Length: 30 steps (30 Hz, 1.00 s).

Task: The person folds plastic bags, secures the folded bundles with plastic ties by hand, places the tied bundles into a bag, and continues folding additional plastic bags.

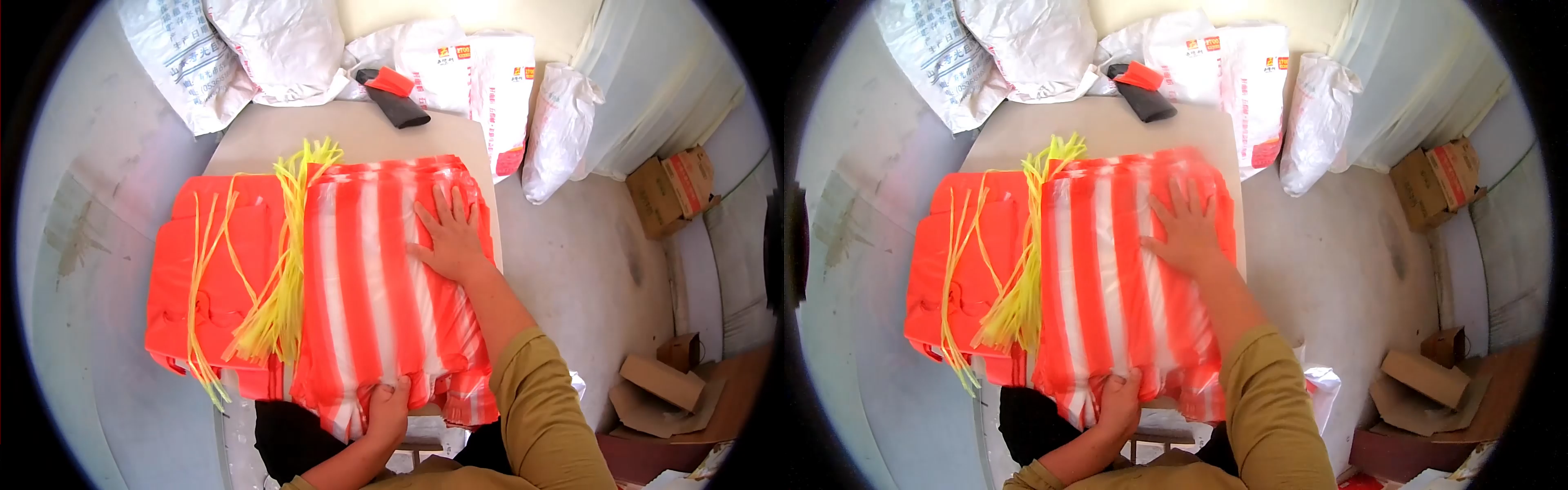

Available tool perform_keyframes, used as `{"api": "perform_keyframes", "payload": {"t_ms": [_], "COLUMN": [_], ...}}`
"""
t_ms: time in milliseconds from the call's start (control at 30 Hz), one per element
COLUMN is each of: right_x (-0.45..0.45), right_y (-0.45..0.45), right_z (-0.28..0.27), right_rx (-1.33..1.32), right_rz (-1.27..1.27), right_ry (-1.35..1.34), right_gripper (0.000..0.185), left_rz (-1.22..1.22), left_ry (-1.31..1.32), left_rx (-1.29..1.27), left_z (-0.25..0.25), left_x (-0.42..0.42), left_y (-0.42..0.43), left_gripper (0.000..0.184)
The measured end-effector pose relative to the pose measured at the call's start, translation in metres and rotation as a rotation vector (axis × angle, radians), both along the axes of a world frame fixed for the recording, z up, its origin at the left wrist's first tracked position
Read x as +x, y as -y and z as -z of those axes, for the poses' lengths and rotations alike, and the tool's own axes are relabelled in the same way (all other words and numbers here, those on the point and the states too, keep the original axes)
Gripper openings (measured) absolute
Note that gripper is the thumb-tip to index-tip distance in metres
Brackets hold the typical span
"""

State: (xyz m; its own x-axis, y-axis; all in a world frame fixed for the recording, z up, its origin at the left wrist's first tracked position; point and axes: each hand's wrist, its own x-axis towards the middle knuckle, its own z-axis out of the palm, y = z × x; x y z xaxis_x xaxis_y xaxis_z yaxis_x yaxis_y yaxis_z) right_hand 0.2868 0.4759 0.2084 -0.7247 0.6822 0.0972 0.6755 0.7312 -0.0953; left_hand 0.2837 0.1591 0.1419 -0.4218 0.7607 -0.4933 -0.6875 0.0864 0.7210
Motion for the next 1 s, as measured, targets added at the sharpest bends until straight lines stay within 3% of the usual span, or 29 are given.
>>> {"api": "perform_keyframes", "payload": {"t_ms": [200,300,333,467,533,600,700,867,1000], "right_x": [0.001,-0.008,-0.013,-0.051,-0.07,-0.087,-0.11,-0.129,-0.134], "right_y": [-0.004,0.013,0.021,0.069,0.084,0.083,0.072,0.044,0.037], "right_z": [-0.002,-0.039,-0.04,-0.037,-0.024,-0.017,-0.018,-0.01,0.001], "right_rx": [-0.035,-0.048,0.071,0.142,0.122,0.118,0.078,0.096,0.065], "right_rz": [0.002,0.086,0.086,-0.292,-0.536,-0.543,-0.452,-0.355,-0.355], "right_ry": [0.058,0.232,0.222,0.002,-0.034,-0.023,-0.04,-0.1,-0.106], "right_gripper": [0.087,0.085,0.078,0.07,0.068,0.071,0.071,0.07,0.071], "left_rz": [0.052,0.043,0.02,-0.072,0.007,-0.003,0.107,0.094,0.285], "left_ry": [0.041,0.041,0.034,0.0,-0.021,-0.034,-0.08,-0.034,-0.141], "left_rx": [-0.009,-0.009,0.015,0.084,0.009,-0.008,-0.142,-0.114,-0.232], "left_z": [0.0,-0.009,-0.005,-0.025,-0.008,-0.002,-0.03,-0.021,-0.027], "left_x": [-0.003,-0.002,0.001,0.001,0.0,0.003,-0.007,-0.003,-0.017], "left_y": [0.0,-0.002,-0.002,-0.007,-0.006,-0.005,-0.002,-0.005,-0.003], "left_gripper": [0.026,0.026,0.025,0.026,0.027,0.03,0.03,0.034,0.033]}}
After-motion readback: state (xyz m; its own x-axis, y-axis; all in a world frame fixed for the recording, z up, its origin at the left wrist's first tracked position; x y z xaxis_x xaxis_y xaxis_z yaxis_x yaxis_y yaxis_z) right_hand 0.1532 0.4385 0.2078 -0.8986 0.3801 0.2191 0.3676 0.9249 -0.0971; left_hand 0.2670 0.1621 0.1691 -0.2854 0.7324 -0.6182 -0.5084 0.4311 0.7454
